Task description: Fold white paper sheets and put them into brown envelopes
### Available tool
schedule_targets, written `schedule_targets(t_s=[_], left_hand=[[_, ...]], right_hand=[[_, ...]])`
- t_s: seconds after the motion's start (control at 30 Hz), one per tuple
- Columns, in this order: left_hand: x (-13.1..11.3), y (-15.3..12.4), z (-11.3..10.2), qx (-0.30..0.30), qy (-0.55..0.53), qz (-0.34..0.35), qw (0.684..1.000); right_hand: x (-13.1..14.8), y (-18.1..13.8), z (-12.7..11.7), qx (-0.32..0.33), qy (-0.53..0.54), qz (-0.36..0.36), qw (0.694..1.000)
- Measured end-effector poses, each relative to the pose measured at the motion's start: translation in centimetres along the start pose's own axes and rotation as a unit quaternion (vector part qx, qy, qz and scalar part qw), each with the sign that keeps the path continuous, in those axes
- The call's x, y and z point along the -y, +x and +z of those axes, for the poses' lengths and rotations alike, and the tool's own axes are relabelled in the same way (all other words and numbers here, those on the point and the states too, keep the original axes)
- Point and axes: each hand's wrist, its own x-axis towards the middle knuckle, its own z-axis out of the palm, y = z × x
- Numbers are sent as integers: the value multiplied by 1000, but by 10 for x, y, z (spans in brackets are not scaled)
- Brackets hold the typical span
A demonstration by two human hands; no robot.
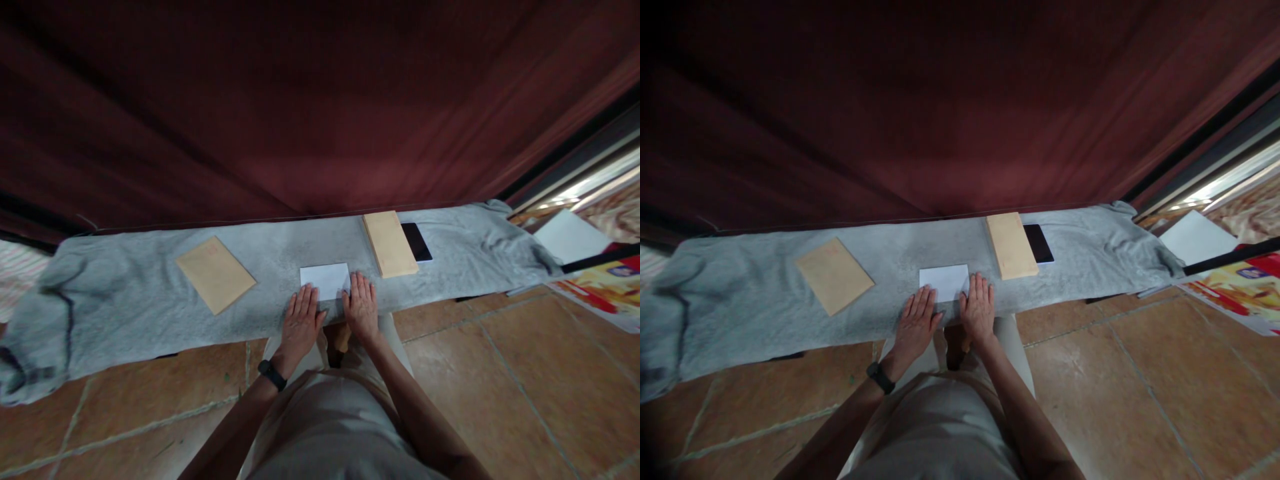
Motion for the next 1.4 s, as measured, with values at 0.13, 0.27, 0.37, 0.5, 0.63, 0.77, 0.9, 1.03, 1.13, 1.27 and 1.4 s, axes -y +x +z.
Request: schedule_targets(t_s=[0.13, 0.27, 0.37, 0.5, 0.63, 0.77, 0.9, 1.03, 1.13, 1.27, 1.4], left_hand=[[1, 0, 0, 6, 3, 3, 1000], [1, -1, 0, 7, 3, 7, 1000], [0, -1, -1, 5, 12, 7, 1000], [-1, -1, -2, 0, 12, 5, 1000], [-2, 0, -4, 2, 2, -5, 1000], [-7, 11, -5, 9, -15, -4, 1000], [-16, 34, 1, 22, -36, 34, 999], [-18, 53, 9, 24, -30, 23, 999], [-12, 58, 11, 23, -13, 1, 1000], [3, 57, 8, 22, 7, -31, 999], [14, 58, 2, 24, 11, -42, 999]], right_hand=[[22, -2, 2, 63, 35, -79, 994], [30, -4, 4, 76, 40, -91, 992], [22, -4, 4, 63, 29, -75, 995], [8, -4, 2, 54, 19, -61, 997], [3, -4, 3, 46, 10, -50, 998], [3, -6, 5, 32, 11, -55, 998], [3, -7, 6, 24, 3, -56, 998], [4, -8, 7, 15, -13, -56, 998], [4, -8, 10, 2, -17, -55, 998], [3, -10, 12, -7, -12, -57, 998], [3, -10, 12, -6, -3, -53, 999]])
